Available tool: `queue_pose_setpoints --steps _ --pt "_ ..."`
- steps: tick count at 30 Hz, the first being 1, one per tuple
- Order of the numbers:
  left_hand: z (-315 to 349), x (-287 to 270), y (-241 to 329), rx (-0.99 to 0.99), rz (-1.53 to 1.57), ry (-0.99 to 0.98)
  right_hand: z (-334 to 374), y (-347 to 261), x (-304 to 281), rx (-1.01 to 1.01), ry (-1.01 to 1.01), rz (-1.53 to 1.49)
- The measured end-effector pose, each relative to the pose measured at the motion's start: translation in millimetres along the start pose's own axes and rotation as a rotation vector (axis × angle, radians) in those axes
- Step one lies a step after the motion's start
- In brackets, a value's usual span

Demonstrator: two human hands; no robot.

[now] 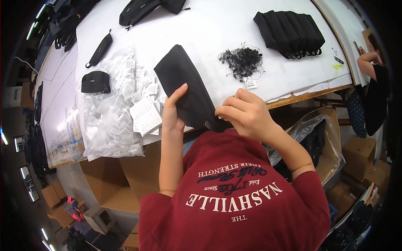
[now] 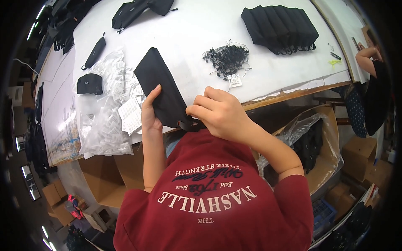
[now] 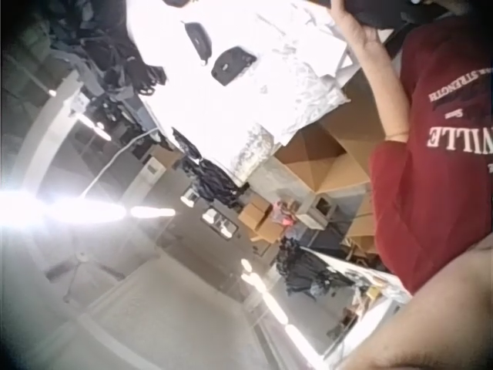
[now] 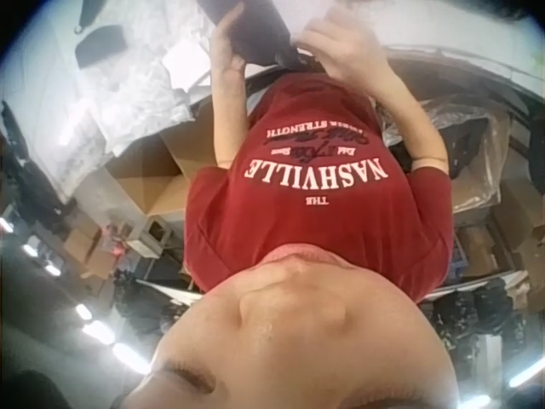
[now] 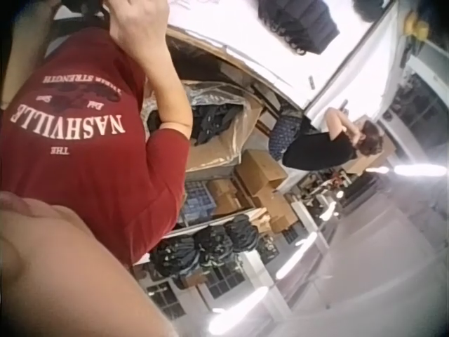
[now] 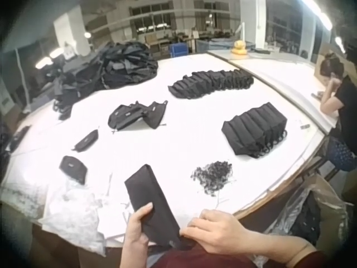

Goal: The recorder is shown assembling and packaging items, possibly for shipping, including small bags and components into larger bags or containers.

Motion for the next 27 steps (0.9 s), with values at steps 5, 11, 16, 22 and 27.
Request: queue_pose_setpoints --steps 5,11,16,22,27 --pt "-1 -2 0 -0.01 0.073 -0.033 0 -2 -1 0.002 -0.021 -0.034" --pt "-3 -1 0 0.093 0.0 0.091 -3 4 -12 0.053 0.006 0.053" --pt "4 8 4 0.159 0.216 0.029 17 1 -18 0.254 0.327 -0.093" --pt "22 42 -29 0.027 0.256 -0.214 9 4 25 0.384 0.261 -0.175" --pt "21 18 -15 0.19 0.125 -0.004 18 41 24 0.647 0.387 -0.817"
Point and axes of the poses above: each hand's wrist, its own z-axis away from the middle knuckle, its own x-axis out of the palm, y = z × x, the point moved 4 cm from there along -z, towards the middle knuckle, and after that the axes turned 6 degrees about -x, right-handed, at the moved point
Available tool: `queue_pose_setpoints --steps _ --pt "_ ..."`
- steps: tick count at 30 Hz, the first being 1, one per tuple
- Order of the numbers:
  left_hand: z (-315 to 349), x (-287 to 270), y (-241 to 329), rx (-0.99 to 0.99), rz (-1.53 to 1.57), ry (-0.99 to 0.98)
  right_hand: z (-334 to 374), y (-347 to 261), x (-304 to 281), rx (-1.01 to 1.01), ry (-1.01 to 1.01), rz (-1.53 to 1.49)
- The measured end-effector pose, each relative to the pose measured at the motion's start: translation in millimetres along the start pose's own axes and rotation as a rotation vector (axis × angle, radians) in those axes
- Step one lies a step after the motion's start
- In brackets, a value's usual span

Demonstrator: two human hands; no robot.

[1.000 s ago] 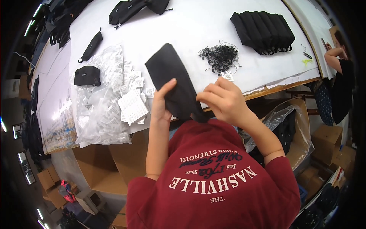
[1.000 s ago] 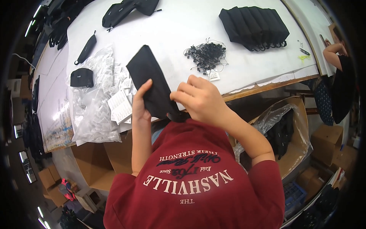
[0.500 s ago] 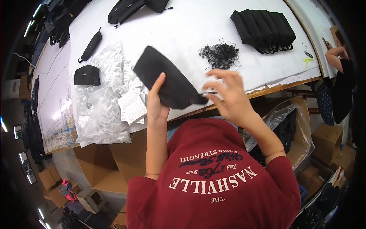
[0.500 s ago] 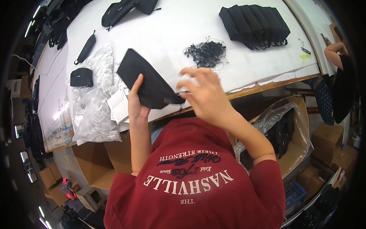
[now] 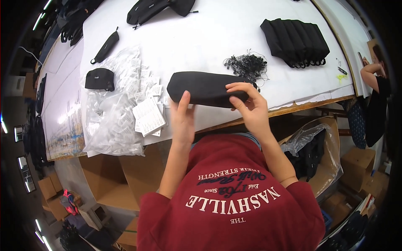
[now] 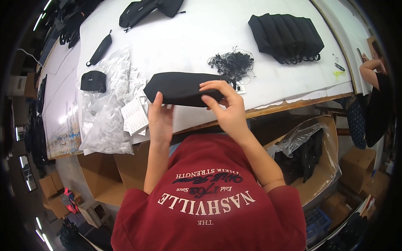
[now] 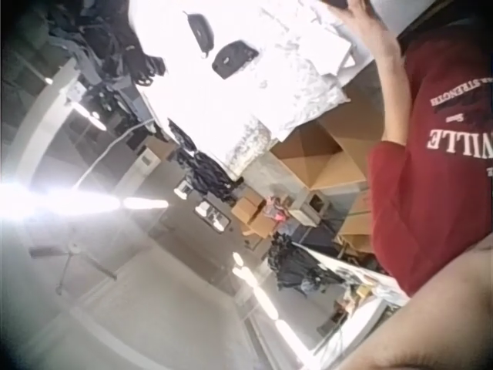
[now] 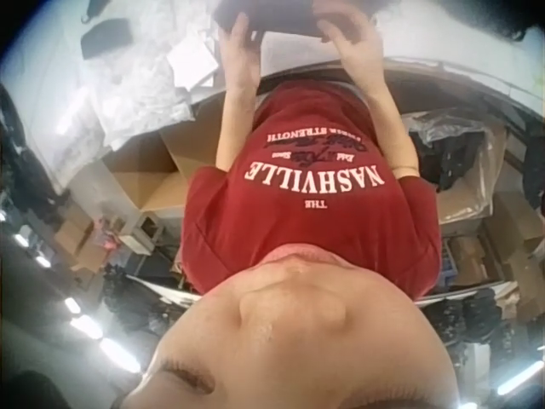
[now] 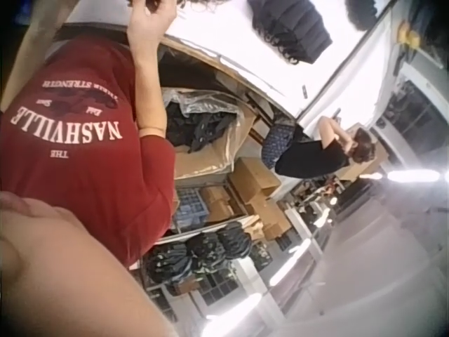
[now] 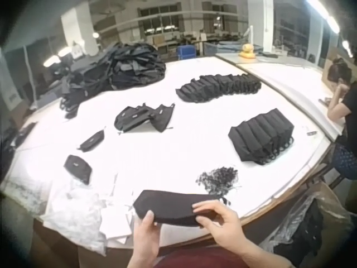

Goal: The recorder is shown assembling and packaging items, possibly for shipping, including small bags and components into larger bags or containers.

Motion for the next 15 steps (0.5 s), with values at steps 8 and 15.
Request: queue_pose_setpoints --steps 8,15 --pt "-4 -2 36 0.339 -0.724 -0.126 -9 10 -23 0.165 -0.018 0.0" --pt "-1 -16 18 0.427 -0.789 0.18 -6 27 -31 0.202 0.08 0.1"
Point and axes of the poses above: each hand's wrist, its own z-axis away from the middle knuckle, its own x-axis out of the palm, y = z × x, the point moved 4 cm from there along -z, towards the middle knuckle, and after that the axes turned 6 degrees about -x, right-handed, at the moved point
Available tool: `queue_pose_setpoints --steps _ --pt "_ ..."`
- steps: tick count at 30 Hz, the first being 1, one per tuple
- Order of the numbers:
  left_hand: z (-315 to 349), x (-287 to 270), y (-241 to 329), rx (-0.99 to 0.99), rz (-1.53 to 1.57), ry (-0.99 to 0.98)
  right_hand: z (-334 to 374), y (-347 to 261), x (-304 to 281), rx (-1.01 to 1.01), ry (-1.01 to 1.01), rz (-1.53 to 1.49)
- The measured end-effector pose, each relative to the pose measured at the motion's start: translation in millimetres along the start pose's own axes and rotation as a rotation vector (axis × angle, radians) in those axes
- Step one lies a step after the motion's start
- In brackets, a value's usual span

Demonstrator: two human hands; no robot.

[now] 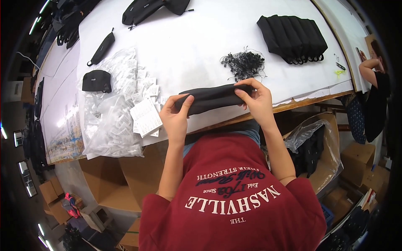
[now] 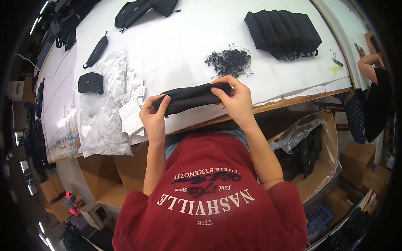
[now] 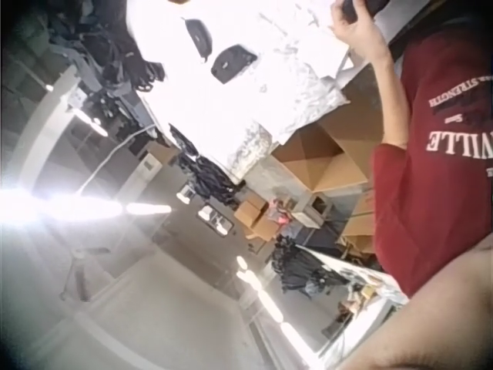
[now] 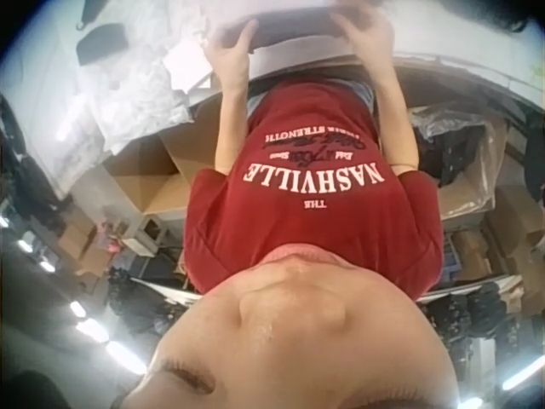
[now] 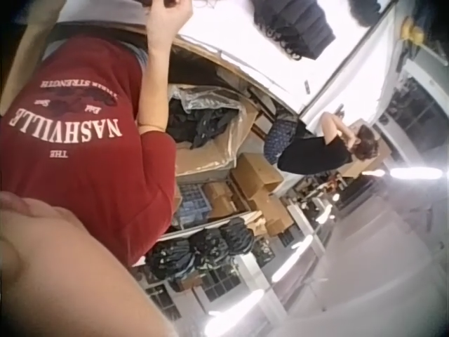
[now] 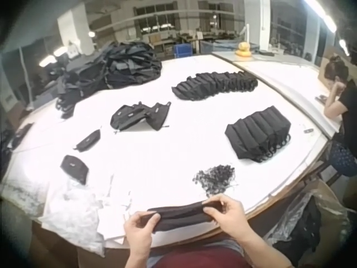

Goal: The recorder is shown assembling and packaging items, possibly for shipping, including small bags and components into larger bags or containers.

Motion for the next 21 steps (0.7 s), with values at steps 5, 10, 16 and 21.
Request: queue_pose_setpoints --steps 5,10,16,21 --pt "-4 -4 -4 -0.105 -0.011 -0.001 -5 11 -5 0.041 0.002 -0.02" --pt "0 9 -1 -0.058 -0.146 -0.22 -4 10 2 0.093 0.037 -0.043" --pt "-9 -17 -13 -0.037 -0.208 -0.239 -9 16 -9 0.125 0.114 -0.079" --pt "28 29 20 0.561 -0.87 -0.168 -12 18 -5 0.134 0.14 -0.181"
Point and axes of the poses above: each hand's wrist, its own z-axis away from the middle knuckle, its own x-axis out of the palm, y = z × x, the point moved 4 cm from there along -z, towards the middle knuckle, and after that the axes turned 6 degrees about -x, right-handed, at the moved point
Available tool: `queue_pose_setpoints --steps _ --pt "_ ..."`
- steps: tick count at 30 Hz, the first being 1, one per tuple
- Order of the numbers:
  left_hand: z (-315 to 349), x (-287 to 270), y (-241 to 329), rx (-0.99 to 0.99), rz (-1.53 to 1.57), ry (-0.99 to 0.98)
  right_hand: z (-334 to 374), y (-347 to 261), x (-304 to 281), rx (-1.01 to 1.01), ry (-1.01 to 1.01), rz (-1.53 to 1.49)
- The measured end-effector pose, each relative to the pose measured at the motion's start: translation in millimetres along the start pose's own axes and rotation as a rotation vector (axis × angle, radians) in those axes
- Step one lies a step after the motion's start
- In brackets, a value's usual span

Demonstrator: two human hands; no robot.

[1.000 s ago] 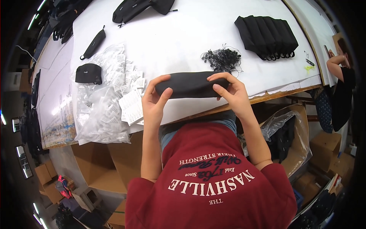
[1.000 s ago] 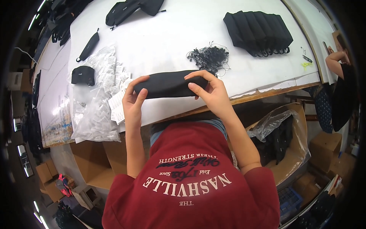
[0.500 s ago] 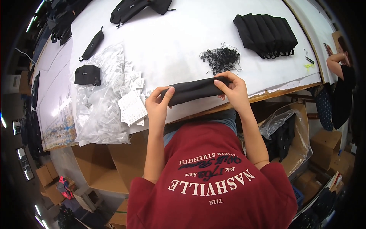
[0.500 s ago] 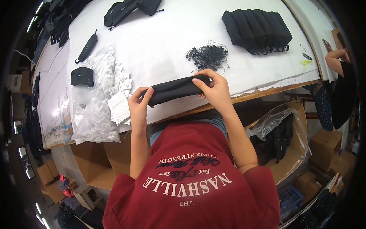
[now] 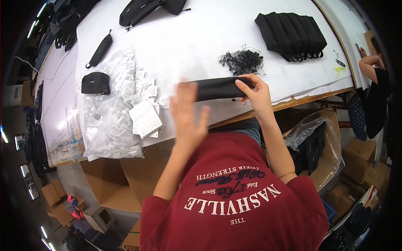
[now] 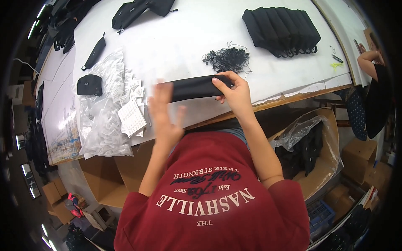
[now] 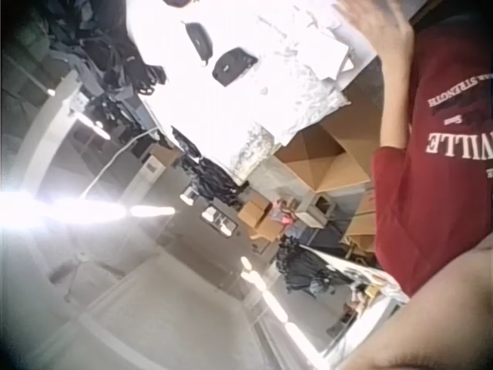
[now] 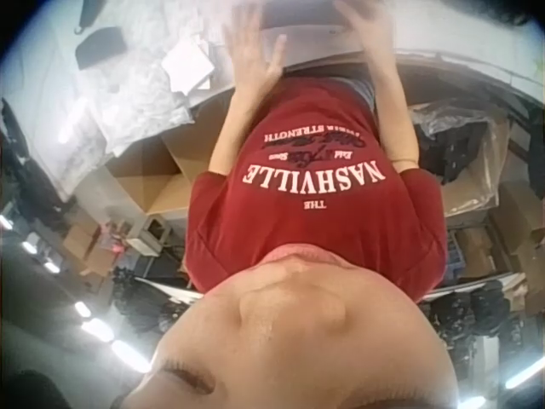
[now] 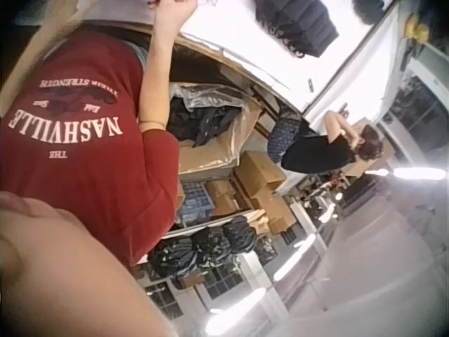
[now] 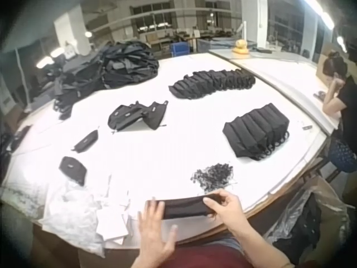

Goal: The recorder is shown assembling and packaging items, possibly for shipping, including small bags and components into larger bags or containers.

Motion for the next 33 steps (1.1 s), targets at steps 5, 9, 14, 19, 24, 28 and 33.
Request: queue_pose_setpoints --steps 5,9,14,19,24,28,33 --pt "27 33 54 0.225 0.61 -0.839 -5 3 7 0.006 -0.015 -0.029" --pt "4 4 41 0.305 0.47 -0.172 -1 -3 9 0.096 -0.044 -0.032" --pt "-25 -24 24 0.313 -0.146 -0.019 4 2 11 0.216 -0.197 -0.058" --pt "-27 -24 2 0.357 -0.027 -0.054 7 4 9 0.289 -0.374 0.018" --pt "-27 -4 -20 0.287 0.029 -0.161 15 -21 14 -0.47 -0.221 0.732" --pt "-32 0 -23 0.256 0.122 -0.177 11 -12 18 -0.532 -0.51 0.795" --pt "-30 -5 -22 0.269 0.114 -0.168 0 -3 13 -0.586 -0.472 0.757"
Point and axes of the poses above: each hand's wrist, its own z-axis away from the middle knuckle, its own x-axis out of the palm, y = z × x, the point moved 4 cm from there along -z, towards the middle knuckle, and after that the axes turned 6 degrees about -x, right-handed, at the moved point
